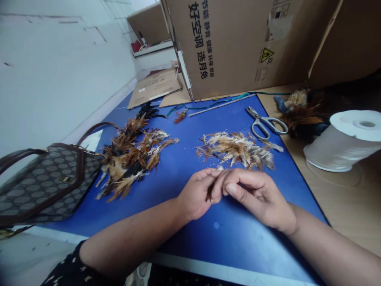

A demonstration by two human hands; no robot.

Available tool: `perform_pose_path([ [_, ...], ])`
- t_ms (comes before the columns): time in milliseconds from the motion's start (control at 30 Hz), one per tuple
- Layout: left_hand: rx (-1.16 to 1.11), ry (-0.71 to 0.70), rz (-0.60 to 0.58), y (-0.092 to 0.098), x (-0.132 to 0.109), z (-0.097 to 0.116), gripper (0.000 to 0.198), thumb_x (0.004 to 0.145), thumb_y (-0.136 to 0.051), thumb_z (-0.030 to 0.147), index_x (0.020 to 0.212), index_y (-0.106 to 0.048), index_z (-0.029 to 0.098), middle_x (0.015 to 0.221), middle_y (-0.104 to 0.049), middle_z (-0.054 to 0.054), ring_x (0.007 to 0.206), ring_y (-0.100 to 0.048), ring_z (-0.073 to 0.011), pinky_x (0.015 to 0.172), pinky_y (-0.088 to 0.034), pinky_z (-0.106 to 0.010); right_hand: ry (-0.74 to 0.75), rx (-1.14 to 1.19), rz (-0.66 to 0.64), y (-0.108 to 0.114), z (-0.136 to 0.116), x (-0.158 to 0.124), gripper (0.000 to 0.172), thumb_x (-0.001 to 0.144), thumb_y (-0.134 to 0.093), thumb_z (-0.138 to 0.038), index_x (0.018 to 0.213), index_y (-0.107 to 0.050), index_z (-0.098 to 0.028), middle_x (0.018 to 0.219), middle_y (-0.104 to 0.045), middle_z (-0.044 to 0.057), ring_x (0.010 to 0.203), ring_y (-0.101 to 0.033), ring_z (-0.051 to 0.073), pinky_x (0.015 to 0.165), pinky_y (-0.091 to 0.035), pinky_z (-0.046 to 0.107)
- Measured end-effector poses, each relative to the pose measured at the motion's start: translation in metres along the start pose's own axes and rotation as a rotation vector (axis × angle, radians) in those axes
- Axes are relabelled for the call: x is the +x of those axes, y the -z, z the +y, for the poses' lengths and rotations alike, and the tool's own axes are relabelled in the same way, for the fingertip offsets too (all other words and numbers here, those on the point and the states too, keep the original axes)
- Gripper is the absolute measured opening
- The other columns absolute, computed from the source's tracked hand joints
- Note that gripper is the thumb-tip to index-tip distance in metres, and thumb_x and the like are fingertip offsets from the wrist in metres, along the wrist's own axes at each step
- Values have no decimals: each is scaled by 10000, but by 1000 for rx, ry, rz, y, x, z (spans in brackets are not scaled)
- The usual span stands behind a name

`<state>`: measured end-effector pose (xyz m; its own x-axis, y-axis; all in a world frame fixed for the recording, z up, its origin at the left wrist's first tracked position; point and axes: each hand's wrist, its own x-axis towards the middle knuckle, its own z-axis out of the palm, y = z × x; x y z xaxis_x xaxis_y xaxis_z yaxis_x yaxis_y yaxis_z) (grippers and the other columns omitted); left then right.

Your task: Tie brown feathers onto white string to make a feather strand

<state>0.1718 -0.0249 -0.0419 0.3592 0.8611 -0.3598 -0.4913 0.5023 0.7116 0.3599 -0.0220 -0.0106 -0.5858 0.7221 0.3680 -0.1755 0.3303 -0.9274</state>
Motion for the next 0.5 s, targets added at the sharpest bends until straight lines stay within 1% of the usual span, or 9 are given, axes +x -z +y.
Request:
perform_pose_path([
  [67, -26, 0, -38, -2, -1, -2, 499, 809, -924, 505, 790, -551, 175, 607, -488, 62, 482, -415, -48, 465, -285, -201, -85, 250, 46, -7, 4, -1, 286, 1142, -551, -335, 908, -680, -233, 796, -626, 38, 789, -597, 217, 841, -519, 405],
  [100, -36, -7, -44, -2, -2, -3, 512, 818, -921, 505, 763, -532, 175, 610, -485, 61, 481, -399, -38, 461, -267, -197, -110, 337, 85, -10, 6, -2, 310, 1129, -575, -372, 869, -664, -229, 752, -576, 23, 750, -551, 206, 806, -502, 389],
  [167, -52, -28, -20, -3, -3, -3, 514, 813, -930, 492, 769, -534, 167, 635, -498, 59, 476, -372, -23, 447, -223, -190, -150, 445, 171, -15, 10, -1, 339, 1081, -646, -422, 811, -648, -217, 719, -505, 7, 716, -479, 191, 758, -461, 362],
  [267, -69, -41, 26, -3, -3, -2, 479, 796, -943, 446, 841, -561, 161, 660, -510, 65, 464, -356, -20, 432, -187, -189, -200, 476, 252, -19, 13, -1, 364, 1029, -696, -450, 764, -647, -205, 696, -472, 7, 698, -422, 185, 711, -395, 345],
  [400, -55, -26, 26, -1, -1, 3, 385, 842, -889, 375, 892, -578, 154, 640, -492, 72, 444, -337, -26, 429, -169, -195, -238, 432, 272, -18, 13, -1, 376, 1007, -706, -440, 725, -640, -199, 659, -445, 3, 663, -377, 179, 651, -318, 340],
  [500, -45, 2, 24, 0, -2, 9, 315, 891, -839, 337, 921, -585, 153, 634, -474, 76, 439, -326, -31, 436, -163, -196, -252, 414, 275, -17, 13, -2, 386, 1003, -708, -442, 709, -638, -200, 653, -443, 4, 650, -356, 178, 628, -298, 341],
])
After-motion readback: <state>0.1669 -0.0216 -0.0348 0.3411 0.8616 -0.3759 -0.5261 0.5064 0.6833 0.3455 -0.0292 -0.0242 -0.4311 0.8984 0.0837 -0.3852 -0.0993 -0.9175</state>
